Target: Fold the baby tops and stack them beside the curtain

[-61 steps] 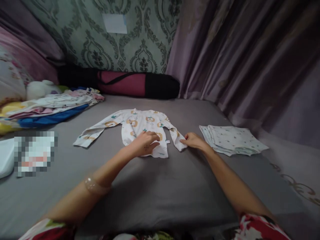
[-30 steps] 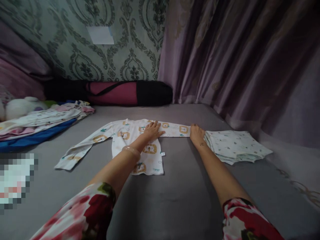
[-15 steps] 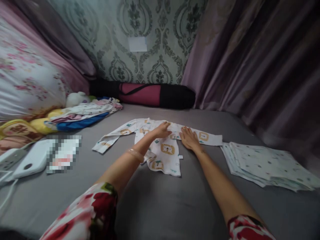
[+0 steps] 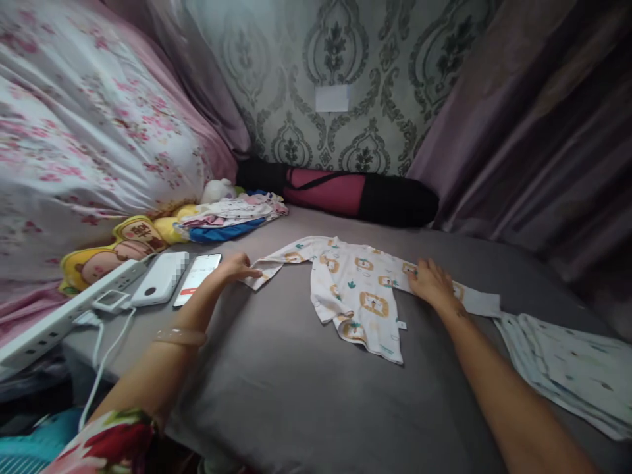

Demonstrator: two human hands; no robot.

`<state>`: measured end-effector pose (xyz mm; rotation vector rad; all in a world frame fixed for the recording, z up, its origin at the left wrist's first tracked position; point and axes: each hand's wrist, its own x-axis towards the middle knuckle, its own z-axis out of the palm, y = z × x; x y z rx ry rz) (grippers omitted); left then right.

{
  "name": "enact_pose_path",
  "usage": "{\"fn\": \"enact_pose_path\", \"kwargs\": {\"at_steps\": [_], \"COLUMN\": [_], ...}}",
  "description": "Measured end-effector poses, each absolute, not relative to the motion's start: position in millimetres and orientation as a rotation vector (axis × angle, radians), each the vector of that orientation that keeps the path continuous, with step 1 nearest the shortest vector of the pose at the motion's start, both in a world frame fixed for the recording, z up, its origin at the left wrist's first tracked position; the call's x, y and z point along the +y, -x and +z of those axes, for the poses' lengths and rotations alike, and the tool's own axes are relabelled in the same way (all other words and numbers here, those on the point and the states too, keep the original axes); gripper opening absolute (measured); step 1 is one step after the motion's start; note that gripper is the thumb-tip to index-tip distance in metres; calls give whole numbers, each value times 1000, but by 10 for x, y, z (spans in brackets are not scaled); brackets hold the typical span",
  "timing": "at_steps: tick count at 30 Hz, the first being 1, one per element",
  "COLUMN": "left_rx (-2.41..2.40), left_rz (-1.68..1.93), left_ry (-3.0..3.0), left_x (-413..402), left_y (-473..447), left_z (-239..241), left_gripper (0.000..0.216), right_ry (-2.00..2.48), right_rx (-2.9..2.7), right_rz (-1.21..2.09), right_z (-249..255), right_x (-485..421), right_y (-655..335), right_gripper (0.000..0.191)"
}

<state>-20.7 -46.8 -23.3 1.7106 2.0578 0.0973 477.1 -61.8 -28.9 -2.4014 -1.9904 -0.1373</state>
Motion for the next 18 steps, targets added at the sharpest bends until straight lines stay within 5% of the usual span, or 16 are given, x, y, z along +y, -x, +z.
{"fn": "enact_pose_path", "kwargs": {"at_steps": [6,11,18], "left_rx": [2014,2215,2130], "left_rz": [170,740,95], "left_ry": [-1961,-2679,-2561], "left_x": [-305,-159,102], "left_y": [94,289,532], "left_z": [-108,-59,-348], "left_gripper": [18,21,31], "right_ry": [2224,2069,1801], "right_rx": [-2108,-2155,-2378], "right_rz": [-34,-76,91], "right_z": [-82,-62,-282], "right_x": [-418,-292,-96], "right_y": [-4095,-3662,-2980], "right_gripper": [47,36,38]}}
